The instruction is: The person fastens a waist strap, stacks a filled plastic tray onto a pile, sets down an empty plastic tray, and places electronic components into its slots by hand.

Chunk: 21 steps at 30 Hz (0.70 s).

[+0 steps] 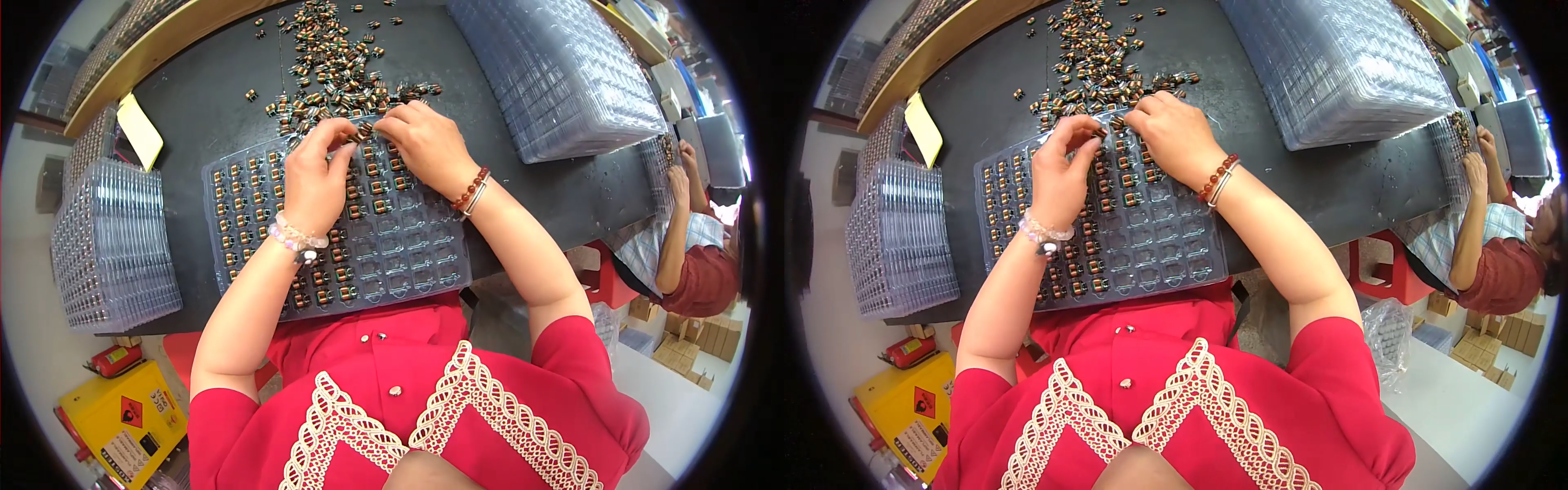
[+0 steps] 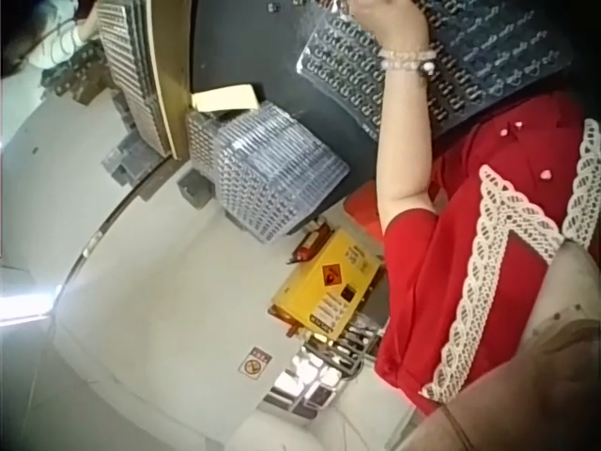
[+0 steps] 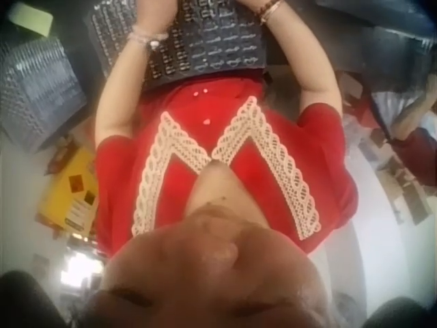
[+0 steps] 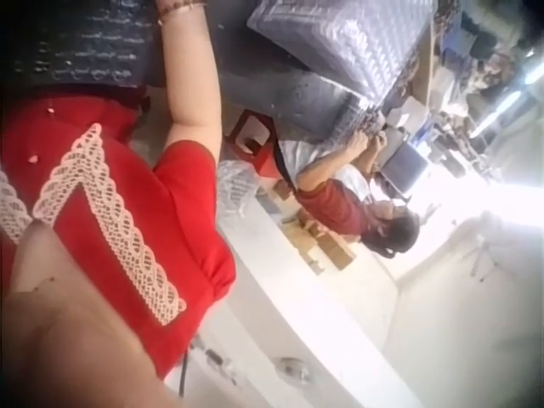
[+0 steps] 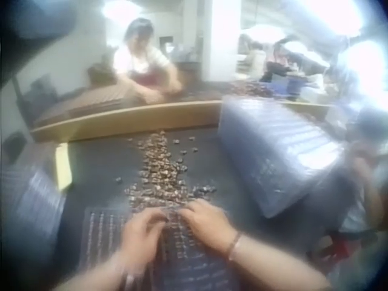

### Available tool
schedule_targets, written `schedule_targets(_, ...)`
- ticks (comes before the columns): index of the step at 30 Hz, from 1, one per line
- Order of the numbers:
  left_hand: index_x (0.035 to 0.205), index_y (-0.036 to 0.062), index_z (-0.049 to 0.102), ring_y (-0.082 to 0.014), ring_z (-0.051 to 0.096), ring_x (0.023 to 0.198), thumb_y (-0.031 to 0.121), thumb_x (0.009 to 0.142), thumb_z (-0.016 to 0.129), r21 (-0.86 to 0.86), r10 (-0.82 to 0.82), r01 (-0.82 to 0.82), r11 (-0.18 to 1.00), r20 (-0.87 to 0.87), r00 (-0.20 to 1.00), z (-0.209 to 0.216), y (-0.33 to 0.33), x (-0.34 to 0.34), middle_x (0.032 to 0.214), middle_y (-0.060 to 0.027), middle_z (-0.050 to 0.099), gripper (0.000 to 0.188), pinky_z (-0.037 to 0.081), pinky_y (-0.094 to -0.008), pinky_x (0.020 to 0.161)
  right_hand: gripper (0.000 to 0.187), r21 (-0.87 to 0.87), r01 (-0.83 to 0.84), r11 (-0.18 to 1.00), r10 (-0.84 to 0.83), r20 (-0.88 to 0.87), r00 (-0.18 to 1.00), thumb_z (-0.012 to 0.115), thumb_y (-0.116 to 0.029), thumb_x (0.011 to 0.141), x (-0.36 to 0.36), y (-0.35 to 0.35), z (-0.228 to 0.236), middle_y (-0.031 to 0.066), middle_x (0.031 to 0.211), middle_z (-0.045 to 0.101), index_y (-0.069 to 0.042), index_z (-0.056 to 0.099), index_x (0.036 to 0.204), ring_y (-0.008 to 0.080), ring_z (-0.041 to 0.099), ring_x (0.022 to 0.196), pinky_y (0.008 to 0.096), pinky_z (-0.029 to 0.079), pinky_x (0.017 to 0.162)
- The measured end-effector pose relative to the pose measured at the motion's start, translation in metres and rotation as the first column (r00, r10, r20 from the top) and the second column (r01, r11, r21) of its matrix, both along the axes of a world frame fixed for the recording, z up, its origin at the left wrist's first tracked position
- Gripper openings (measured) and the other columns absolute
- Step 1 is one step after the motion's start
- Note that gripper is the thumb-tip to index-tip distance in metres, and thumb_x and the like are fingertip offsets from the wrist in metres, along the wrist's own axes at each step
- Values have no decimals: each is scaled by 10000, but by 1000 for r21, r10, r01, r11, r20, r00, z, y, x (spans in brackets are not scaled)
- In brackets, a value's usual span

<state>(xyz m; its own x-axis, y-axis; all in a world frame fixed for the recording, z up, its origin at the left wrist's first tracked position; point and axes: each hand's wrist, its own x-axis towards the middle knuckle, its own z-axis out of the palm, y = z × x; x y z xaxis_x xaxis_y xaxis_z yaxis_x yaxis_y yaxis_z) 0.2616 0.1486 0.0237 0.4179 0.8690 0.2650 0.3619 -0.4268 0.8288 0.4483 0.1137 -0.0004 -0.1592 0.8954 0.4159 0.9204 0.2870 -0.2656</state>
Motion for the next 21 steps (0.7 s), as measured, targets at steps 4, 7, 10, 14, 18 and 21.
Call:
schedule_targets(4, 1051, 81, 656, -291, 596, 876, 8, 774, 657, 168, -182, 195, 966, -91, 979, 3, -20, -3, 879, -104, 644, 287, 477, -393, 806, 143, 130, -16, 991, 46, -229, 972, 647, -78, 824, 4, -9, 4, 88, 904, 679, -58, 671, 963, 282, 653, 815, 338, 534, 730)
schedule_targets(7, 876, 63, 640, -259, 581, 931, 49, 713, 658, 393, -262, 354, 849, -269, 927, -1, -35, 1, 836, -81, 623, 165, 456, -407, 870, 128, -77, 38, 996, -71, -483, 873, 649, -43, 845, 3, -38, 25, 109, 871, 695, -19, 676, 967, 221, 684, 764, 302, 538, 678)
schedule_targets(10, 815, 80, 667, -236, 590, 939, 63, 704, 657, 478, -275, 463, 746, -412, 868, -2, -42, 7, 837, -41, 636, 112, 457, -402, 890, 118, -278, 56, 959, -240, -689, 684, 675, -33, 837, 4, -68, 28, 96, 827, 698, 5, 681, 948, 143, 679, 737, 280, 532, 644)
schedule_targets(14, 777, 81, 664, -237, 592, 949, 84, 702, 642, 488, -298, 508, 709, -446, 844, -6, -43, 13, 825, -40, 629, 78, 456, -402, 897, 119, -220, 73, 973, -174, -486, 856, 715, -63, 793, 6, -90, 25, 95, 805, 683, -16, 687, 900, 197, 662, 719, 303, 508, 637)
schedule_targets(18, 773, 70, 658, -277, 571, 971, 121, 740, 664, 437, -109, 261, 861, -343, 933, 1, -6, 17, 890, -67, 636, 61, 436, -428, 897, 80, -193, 77, 978, -152, -412, 898, 713, -74, 778, 5, -97, 17, 80, 837, 648, -32, 664, 826, 256, 631, 770, 351, 491, 691)
schedule_targets(21, 862, 80, 667, -289, 507, 1099, 136, 711, 743, 581, 179, 60, 812, -346, 921, -14, 27, 22, 1013, -40, 623, 178, 421, -436, 914, 70, -131, 160, 978, -195, -323, 926, 709, -89, 787, -2, -93, 19, 68, 946, 616, -46, 657, 803, 255, 635, 807, 349, 494, 693)
